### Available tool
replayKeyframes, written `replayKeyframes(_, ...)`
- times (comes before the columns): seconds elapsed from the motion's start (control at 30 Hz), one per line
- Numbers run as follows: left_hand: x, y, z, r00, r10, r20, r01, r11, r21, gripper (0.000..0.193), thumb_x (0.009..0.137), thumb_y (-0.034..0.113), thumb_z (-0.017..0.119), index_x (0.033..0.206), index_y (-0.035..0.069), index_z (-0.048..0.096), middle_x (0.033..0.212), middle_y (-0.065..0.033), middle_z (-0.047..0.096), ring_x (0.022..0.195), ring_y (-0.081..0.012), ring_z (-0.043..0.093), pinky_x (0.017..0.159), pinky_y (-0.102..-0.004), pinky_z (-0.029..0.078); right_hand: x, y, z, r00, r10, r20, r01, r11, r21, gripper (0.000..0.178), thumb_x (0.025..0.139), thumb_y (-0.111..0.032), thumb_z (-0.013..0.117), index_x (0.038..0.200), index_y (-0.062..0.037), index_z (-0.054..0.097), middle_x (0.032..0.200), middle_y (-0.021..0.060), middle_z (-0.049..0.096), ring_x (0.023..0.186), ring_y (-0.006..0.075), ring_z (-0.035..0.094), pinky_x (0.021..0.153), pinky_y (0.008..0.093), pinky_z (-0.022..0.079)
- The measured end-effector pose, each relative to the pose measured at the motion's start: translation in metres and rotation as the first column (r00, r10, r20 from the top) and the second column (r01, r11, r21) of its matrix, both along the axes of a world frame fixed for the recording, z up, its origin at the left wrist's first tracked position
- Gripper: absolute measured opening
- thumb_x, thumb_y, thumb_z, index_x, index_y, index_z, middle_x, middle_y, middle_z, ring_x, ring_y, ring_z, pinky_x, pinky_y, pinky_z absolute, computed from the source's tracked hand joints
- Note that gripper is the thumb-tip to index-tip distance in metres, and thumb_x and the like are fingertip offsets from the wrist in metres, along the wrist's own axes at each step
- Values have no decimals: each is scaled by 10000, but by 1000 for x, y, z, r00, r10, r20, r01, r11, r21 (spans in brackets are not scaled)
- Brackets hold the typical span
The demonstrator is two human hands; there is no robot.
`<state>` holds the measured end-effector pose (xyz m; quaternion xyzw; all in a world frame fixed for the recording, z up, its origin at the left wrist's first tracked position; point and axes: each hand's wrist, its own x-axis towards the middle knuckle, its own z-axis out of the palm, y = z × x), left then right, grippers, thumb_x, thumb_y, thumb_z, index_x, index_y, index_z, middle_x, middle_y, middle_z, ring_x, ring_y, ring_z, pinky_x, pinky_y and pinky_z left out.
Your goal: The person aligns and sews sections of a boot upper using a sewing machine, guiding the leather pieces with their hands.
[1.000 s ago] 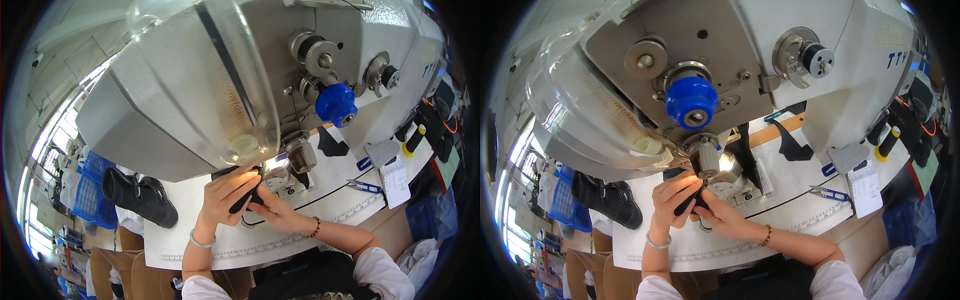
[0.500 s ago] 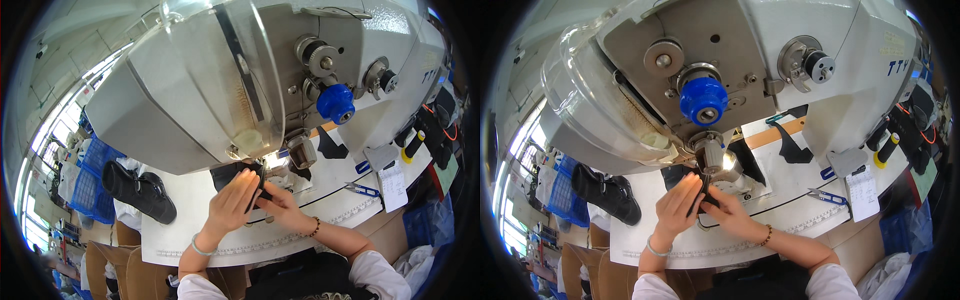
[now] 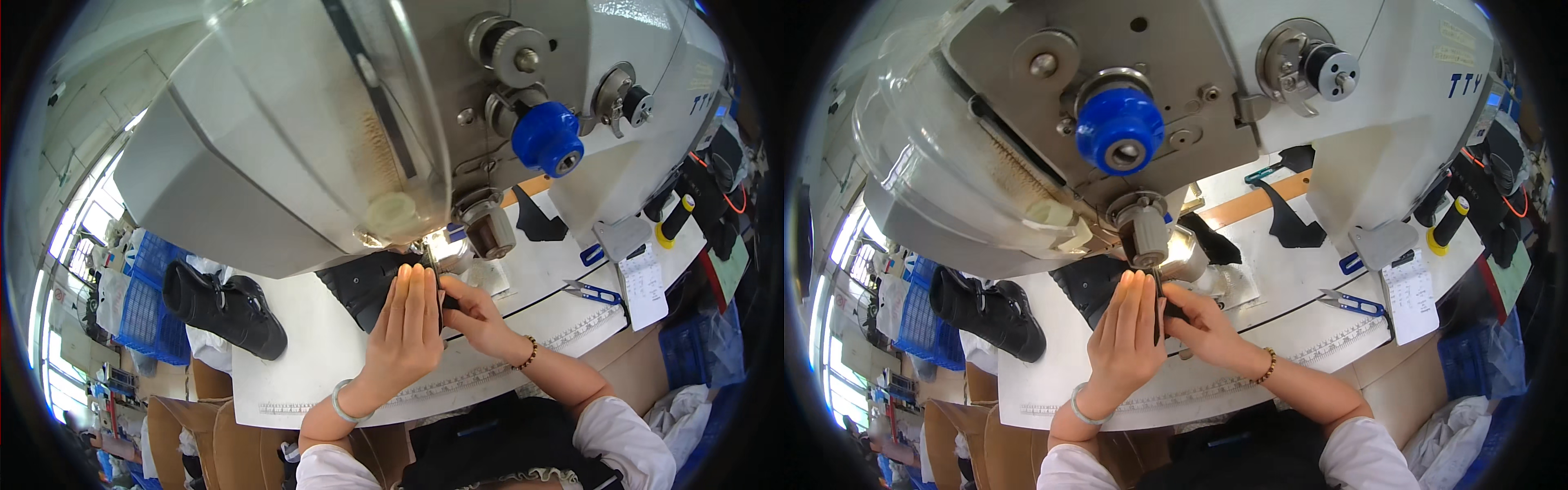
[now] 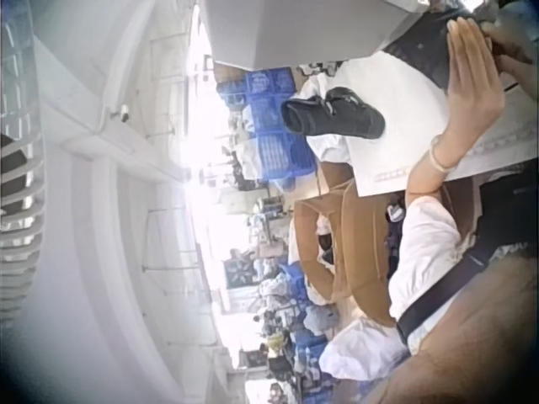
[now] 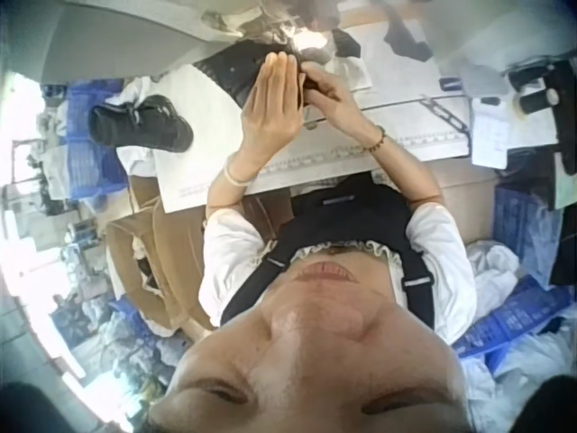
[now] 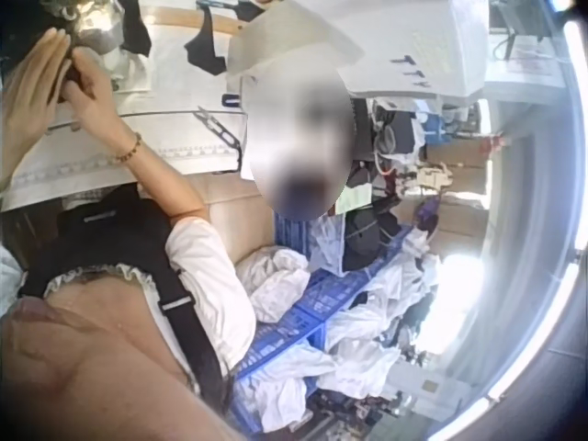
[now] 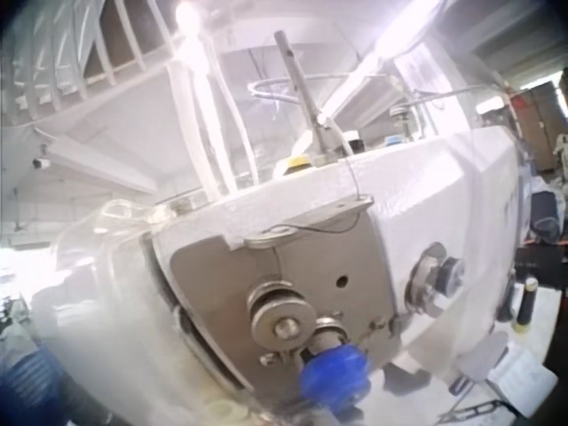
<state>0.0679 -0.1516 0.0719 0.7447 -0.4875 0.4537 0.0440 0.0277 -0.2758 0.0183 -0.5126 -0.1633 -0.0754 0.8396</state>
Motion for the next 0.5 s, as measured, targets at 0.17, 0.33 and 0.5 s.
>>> replayKeyframes(0.17,-5,-2,0,999,44,20,-45,998,49,251,816,26,542,990,-149,584,982,-229,582,934,-330,604,836,-340,516,-4,-4,2,999,42,-23,-41,998,38,370,842,61,483,1203,4,428,1038,24,485,973,78,477,840,228,419)
replayKeyframes(0.33,-10,-8,-1,992,125,-8,-125,992,34,279,785,52,596,1010,-113,589,1006,-201,580,940,-311,605,785,-318,515,-5,-10,1,996,66,-64,-62,996,65,421,838,77,486,1243,-12,409,1101,32,502,1023,74,471,858,231,413)
replayKeyframes(0.5,-1,9,-2,952,-17,-305,-15,994,-104,452,724,208,709,1089,-21,574,1085,-157,574,1007,-307,584,857,-383,471,-13,-8,-10,996,-15,-93,31,985,169,374,852,55,507,1213,-19,439,1105,39,535,1017,107,532,833,232,433)
